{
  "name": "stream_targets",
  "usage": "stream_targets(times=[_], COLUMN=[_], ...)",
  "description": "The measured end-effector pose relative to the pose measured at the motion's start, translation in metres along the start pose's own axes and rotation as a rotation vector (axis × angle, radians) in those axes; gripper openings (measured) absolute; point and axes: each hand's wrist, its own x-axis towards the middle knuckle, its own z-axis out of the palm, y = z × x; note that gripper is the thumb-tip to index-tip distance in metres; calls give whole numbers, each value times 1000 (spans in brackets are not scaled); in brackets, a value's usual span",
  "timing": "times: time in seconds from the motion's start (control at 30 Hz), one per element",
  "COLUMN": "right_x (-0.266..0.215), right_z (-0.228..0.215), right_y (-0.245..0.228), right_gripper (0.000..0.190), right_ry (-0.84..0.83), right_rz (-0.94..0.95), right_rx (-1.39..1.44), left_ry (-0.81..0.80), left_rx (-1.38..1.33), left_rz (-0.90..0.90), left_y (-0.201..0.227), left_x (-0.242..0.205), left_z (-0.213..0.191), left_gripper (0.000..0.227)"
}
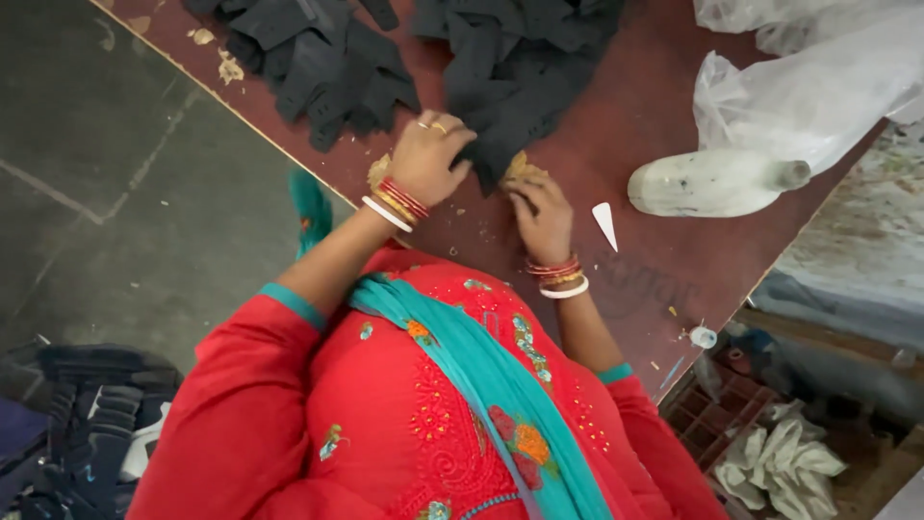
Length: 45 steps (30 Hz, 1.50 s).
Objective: The person moves a large board, then unpacks a plastic bag containing black fabric pieces onto a table. They proceed to sort and arrange the black fabric pieces by hand, separating them into piles while occasionally handling other plastic bags.
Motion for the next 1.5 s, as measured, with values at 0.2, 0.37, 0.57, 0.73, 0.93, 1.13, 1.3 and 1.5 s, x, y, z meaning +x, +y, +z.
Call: stream_targets(times=[0.2,0.37,0.57,0.73,0.93,1.13,1.3,1.5], right_x=[-3,23,50,67,24,20,26,53], right_z=[-11,1,28,42,26,-2,-5,36], right_y=[13,-3,-9,6,-13,-10,-4,-7], right_gripper=[17,16,15,17,18,16,17,14], right_ry=[63,30,-73,-130,-174,-32,-26,-64], right_rz=[142,170,-51,-221,-217,-52,132,-131], right_rx=[19,87,-60,-66,-170,-21,37,-60], left_ry=[360,-24,-180,-211,-142,142,83,-193], left_rx=[227,76,-75,-26,104,280,387,188], left_rz=[-108,4,23,-62,-7,-80,-72,-44], left_y=[-4,-16,-28,-18,-7,-17,-10,0], left_x=[10,5,-9,-10,-20,-5,-6,-17], left_z=[-60,0,35,28,25,-32,-57,-4], left_gripper=[57,52,46,43,43,47,58,46])
